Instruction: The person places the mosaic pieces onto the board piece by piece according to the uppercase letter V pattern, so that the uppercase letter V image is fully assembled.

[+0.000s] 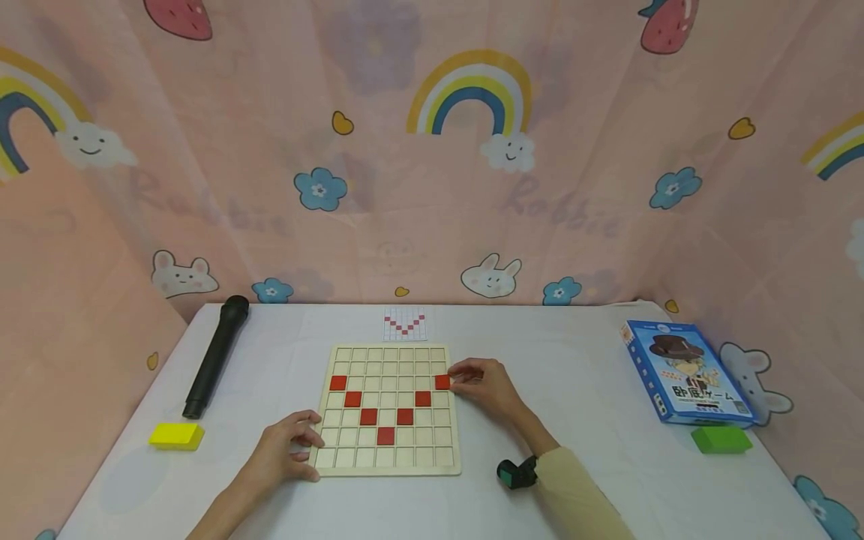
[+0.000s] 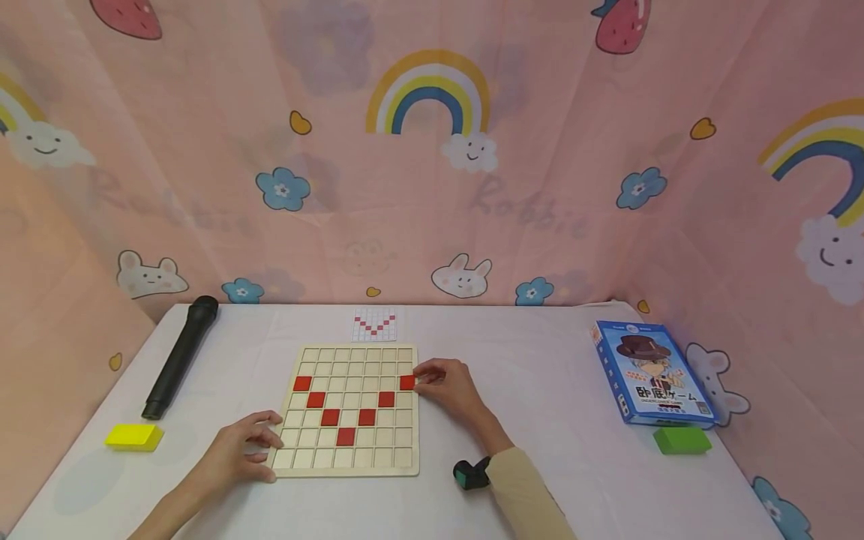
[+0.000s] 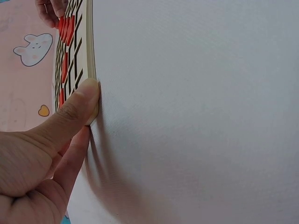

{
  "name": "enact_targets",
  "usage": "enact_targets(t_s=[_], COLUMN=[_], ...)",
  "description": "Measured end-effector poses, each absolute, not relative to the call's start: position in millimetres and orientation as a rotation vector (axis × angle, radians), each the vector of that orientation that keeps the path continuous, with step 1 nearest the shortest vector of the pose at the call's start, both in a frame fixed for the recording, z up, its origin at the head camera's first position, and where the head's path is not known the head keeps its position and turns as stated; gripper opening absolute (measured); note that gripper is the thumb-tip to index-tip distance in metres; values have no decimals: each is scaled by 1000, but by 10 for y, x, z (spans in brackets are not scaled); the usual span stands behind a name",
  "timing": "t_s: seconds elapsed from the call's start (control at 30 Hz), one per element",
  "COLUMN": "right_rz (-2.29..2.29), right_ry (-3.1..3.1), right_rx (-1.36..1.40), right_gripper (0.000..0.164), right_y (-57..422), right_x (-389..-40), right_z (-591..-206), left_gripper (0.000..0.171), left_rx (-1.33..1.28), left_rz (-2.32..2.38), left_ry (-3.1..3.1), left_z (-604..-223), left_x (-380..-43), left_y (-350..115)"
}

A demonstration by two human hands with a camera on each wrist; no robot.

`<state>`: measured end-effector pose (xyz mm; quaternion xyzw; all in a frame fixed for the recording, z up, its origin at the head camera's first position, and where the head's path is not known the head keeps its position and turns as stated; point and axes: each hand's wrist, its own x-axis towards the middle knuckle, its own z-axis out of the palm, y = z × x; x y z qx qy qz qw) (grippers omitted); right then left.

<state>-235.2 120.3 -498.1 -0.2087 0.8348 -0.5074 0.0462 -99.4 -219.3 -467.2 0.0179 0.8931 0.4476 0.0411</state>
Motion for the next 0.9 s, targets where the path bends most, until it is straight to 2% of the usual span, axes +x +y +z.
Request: enact_targets(t_s=[0.27,0.5,0.9], right_rz=[-1545,-1634,-1713], right_ry=[2567,2503,2430], right_rx=[-625,-652,-665], right_gripper=[25,27,27], right_y=[1191,1157,1173], right_x=[-2358,-2170,-2200], right_z=[-4975,-4645,-4715], left_gripper=[40,40,40], left_rx=[77,70,53], left_rz=[1374,1367,1363], left_ry=[2735,2737,2737], left_z=[-4683,-4700,-4692], left_x=[-1007,-1017,-1008], left_y=[-2206,-2208,-2190])
